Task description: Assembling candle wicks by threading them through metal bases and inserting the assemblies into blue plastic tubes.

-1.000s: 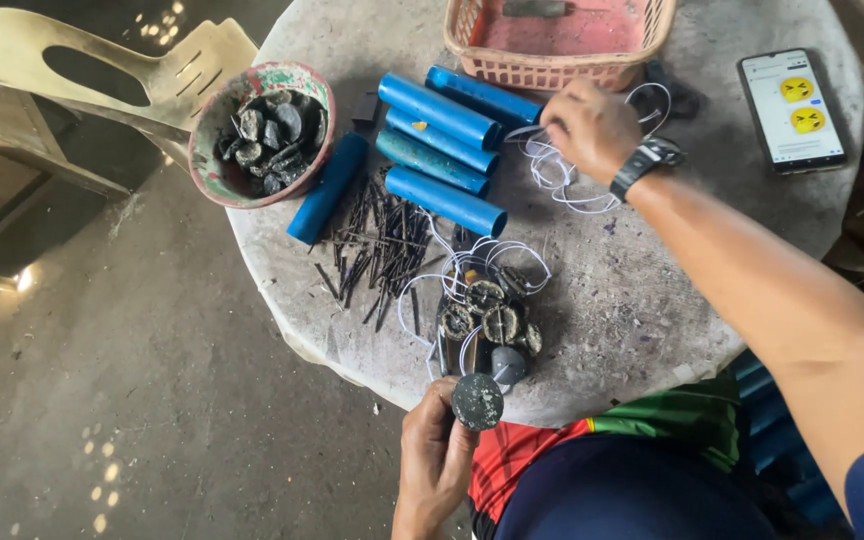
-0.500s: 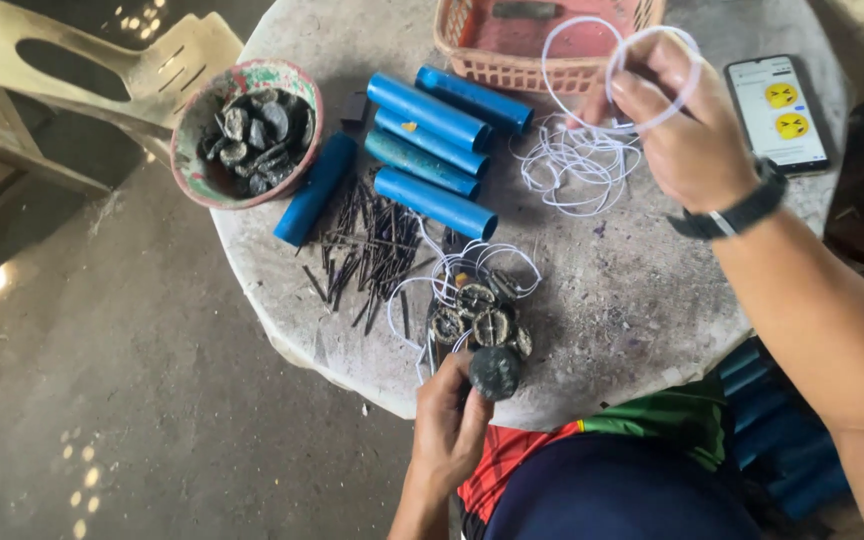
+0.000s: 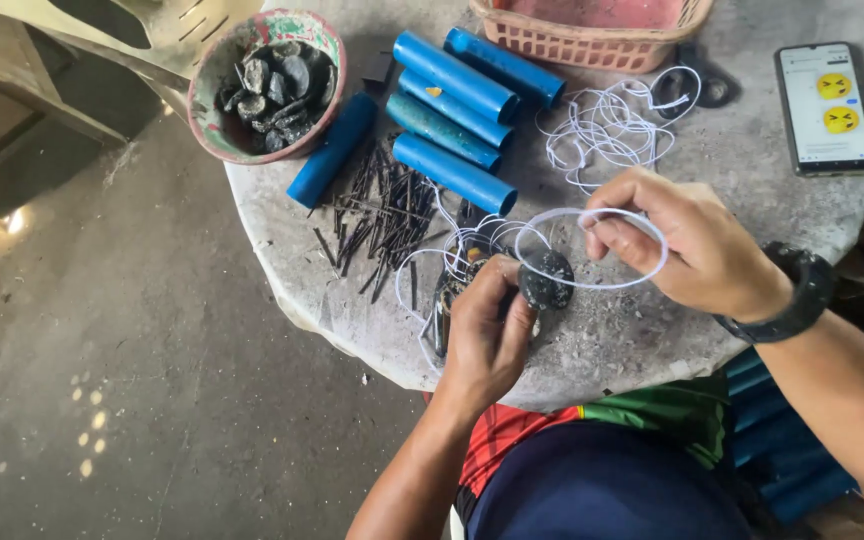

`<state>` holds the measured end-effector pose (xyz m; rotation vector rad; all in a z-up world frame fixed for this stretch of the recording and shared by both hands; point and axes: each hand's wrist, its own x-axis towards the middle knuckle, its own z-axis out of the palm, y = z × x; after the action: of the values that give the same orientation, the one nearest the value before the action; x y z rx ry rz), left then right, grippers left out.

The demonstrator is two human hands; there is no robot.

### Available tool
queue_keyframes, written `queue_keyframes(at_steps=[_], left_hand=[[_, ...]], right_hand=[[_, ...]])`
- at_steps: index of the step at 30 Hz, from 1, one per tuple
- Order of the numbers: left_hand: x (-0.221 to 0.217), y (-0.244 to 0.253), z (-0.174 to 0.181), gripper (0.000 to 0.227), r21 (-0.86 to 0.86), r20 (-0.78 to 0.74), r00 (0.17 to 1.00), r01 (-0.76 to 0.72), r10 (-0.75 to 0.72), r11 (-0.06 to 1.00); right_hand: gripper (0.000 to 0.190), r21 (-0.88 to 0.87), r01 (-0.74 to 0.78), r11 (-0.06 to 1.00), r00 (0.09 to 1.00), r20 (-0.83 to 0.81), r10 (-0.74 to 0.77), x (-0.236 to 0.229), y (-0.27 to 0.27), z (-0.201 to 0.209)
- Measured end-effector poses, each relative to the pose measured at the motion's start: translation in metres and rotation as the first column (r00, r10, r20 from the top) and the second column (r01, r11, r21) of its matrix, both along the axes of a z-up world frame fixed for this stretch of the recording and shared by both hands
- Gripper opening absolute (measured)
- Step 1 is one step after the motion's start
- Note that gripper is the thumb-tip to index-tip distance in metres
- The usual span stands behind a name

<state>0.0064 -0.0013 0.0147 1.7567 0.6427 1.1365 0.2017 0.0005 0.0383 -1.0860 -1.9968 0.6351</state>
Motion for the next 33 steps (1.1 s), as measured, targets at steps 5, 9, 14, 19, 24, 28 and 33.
queue_keyframes(at_steps=[5, 9, 14, 19, 24, 28, 33], left_hand=[[0.0, -0.007, -0.002, 0.02, -0.098, 0.049, 0.998, 0.051, -0.046, 0.994], [-0.006, -0.015, -0.003, 0.019, -0.246, 0.197, 0.979, 0.104, -0.056, 0.964], [-0.015, -0.013, -0.018, 0.021, -0.41, 0.394, 0.919, 0.196, -0.021, 0.891], [-0.018, -0.011, -0.025, 0.016, -0.456, 0.449, 0.894, 0.231, -0.001, 0.859], [-0.023, -0.01, -0.038, 0.031, -0.583, 0.614, 0.783, 0.362, 0.103, 0.727], [-0.026, -0.011, -0.039, 0.014, -0.552, 0.642, 0.763, 0.396, 0.072, 0.733], [-0.027, -0.013, -0.04, 0.024, -0.569, 0.689, 0.724, 0.509, 0.037, 0.646]], right_hand=[[0.016, 0.058, 0.093, 0.994, 0.966, 0.235, -0.104, 0.021, 0.003, -0.036], [0.018, -0.025, 0.035, 0.999, 0.977, 0.211, -0.029, 0.033, 0.0, -0.045], [0.02, -0.229, 0.138, 0.964, 0.983, 0.147, -0.106, 0.057, -0.011, -0.064], [0.016, -0.334, 0.218, 0.917, 0.969, 0.188, -0.162, 0.059, -0.019, -0.058], [0.018, -0.334, 0.183, 0.925, 0.981, 0.121, -0.15, 0.052, -0.022, -0.057], [0.019, -0.333, 0.202, 0.921, 0.954, -0.146, -0.262, 0.05, -0.028, -0.055], [0.013, -0.096, 0.068, 0.993, 0.746, -0.656, -0.115, 0.037, -0.023, -0.048]])
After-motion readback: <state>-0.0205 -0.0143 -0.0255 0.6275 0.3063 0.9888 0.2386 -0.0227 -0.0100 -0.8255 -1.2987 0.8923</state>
